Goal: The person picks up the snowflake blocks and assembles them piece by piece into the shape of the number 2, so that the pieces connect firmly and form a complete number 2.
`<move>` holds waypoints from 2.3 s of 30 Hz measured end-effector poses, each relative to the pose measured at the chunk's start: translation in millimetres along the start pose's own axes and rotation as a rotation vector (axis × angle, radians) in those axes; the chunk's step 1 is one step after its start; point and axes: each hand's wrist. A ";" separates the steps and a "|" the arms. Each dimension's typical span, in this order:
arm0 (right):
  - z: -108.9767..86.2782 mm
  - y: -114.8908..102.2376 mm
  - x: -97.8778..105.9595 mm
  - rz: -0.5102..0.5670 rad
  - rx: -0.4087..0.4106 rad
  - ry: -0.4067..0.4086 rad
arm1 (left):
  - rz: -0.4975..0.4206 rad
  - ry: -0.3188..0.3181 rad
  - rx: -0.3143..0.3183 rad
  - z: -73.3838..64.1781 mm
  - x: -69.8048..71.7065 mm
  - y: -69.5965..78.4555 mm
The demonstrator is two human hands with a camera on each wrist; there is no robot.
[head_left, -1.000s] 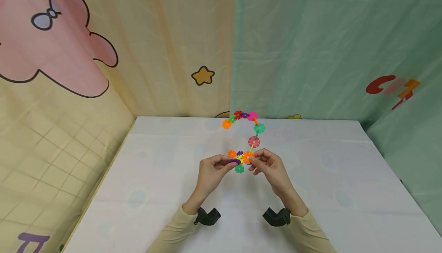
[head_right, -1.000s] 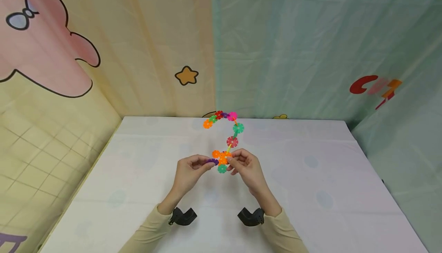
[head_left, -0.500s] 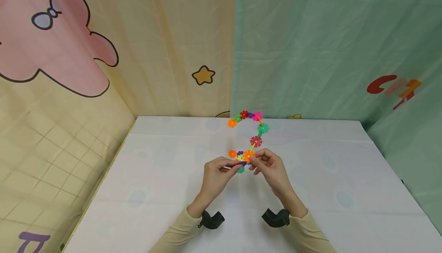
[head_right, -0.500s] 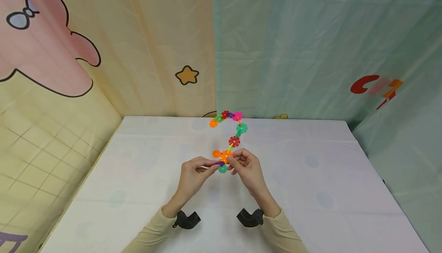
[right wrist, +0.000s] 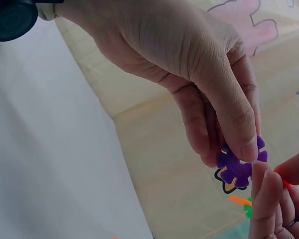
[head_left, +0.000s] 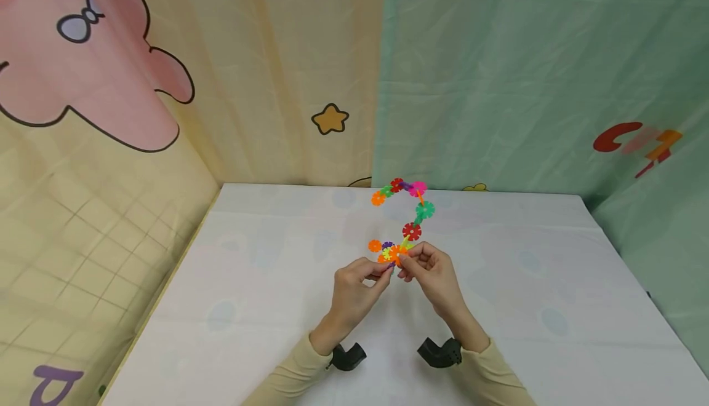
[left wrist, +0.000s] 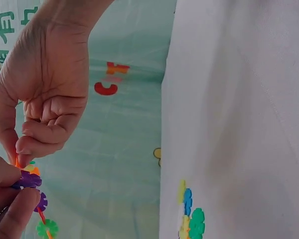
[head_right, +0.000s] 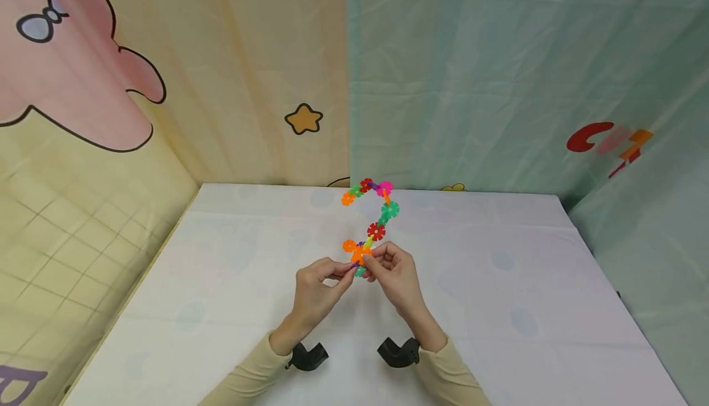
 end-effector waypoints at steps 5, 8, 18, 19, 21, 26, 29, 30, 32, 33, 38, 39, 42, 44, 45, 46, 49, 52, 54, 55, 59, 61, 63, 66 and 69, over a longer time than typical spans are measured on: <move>0.0 0.8 2.3 0.028 0.020 -0.029 | 0.029 0.019 -0.070 -2.4 -3.5 -1.2; 0.5 0.8 3.2 0.039 0.019 -0.051 | 0.035 0.029 -0.085 -3.1 -4.6 -1.4; -0.4 1.0 7.7 0.065 0.001 -0.082 | 0.027 0.038 -0.124 -2.1 -7.3 -1.8; -0.4 0.6 8.6 0.060 0.004 -0.083 | 0.027 0.037 -0.128 -1.9 -7.4 -1.4; 0.0 -0.1 10.0 0.051 0.006 -0.078 | 0.024 0.034 -0.131 -1.1 -7.4 -0.5; 2.5 -0.8 11.3 0.049 -0.003 -0.068 | -0.053 0.023 -0.092 0.1 -5.4 -2.9; 4.2 0.3 11.9 0.055 -0.008 -0.071 | -0.121 0.016 -0.031 0.3 -2.7 -9.9; 4.9 0.8 12.3 0.054 -0.010 -0.069 | -0.131 0.018 0.001 0.5 -1.6 -12.9; 6.5 1.5 13.8 0.048 -0.016 -0.061 | -0.122 0.020 0.091 0.6 0.4 -21.1; 7.4 1.8 14.8 0.045 -0.018 -0.053 | -0.107 0.019 0.151 0.8 1.4 -25.4; 12.3 -0.5 19.8 0.051 -0.009 -0.023 | 0.080 -0.080 0.441 1.0 3.6 -48.4; 13.0 -1.3 20.4 0.054 -0.006 -0.023 | 0.121 -0.120 0.475 0.7 3.3 -52.4; 14.2 -2.8 21.3 0.065 -0.001 -0.028 | 0.231 -0.241 0.534 -0.2 0.5 -63.0; 13.9 -3.0 21.4 0.074 -0.004 -0.033 | 0.278 -0.295 0.569 -0.1 -2.6 -67.7; 13.6 -3.0 21.3 0.082 -0.007 -0.034 | 0.302 -0.315 0.583 0.0 -4.3 -69.7; 13.3 -2.7 21.3 0.088 -0.010 -0.035 | 0.328 -0.332 0.600 0.3 -6.0 -71.5; 12.1 -2.3 21.1 0.101 -0.033 -0.037 | 0.402 -0.362 0.636 1.7 -10.8 -74.0; 11.1 -2.1 21.2 0.096 -0.062 -0.034 | 0.467 -0.392 0.632 2.2 -14.3 -75.2; 10.7 -2.1 21.2 0.090 -0.078 -0.030 | 0.481 -0.399 0.626 2.3 -15.6 -74.8; 10.6 -2.1 21.3 0.089 -0.084 -0.029 | 0.477 -0.399 0.624 2.0 -15.9 -74.5; 9.6 -2.4 22.0 0.089 -0.106 -0.028 | 0.430 -0.394 0.621 -0.9 -14.8 -74.9; 9.1 -2.7 22.7 0.091 -0.116 -0.028 | 0.389 -0.383 0.624 -3.2 -12.9 -75.2; 9.0 -2.9 23.6 0.094 -0.121 -0.032 | 0.342 -0.361 0.634 -5.5 -10.1 -75.5; 9.0 -4.4 25.3 0.106 -0.116 -0.038 | 0.274 -0.303 0.672 -8.0 -5.1 -74.0; 8.8 -5.6 27.6 0.121 -0.105 -0.047 | 0.237 -0.258 0.709 -9.5 0.4 -72.5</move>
Point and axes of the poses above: each hand's wrist, its own z-axis towards the middle knuckle, its own x-axis out of the back of the hand, y = z × x, and after that the axes turned 9 degrees about -z, right-handed
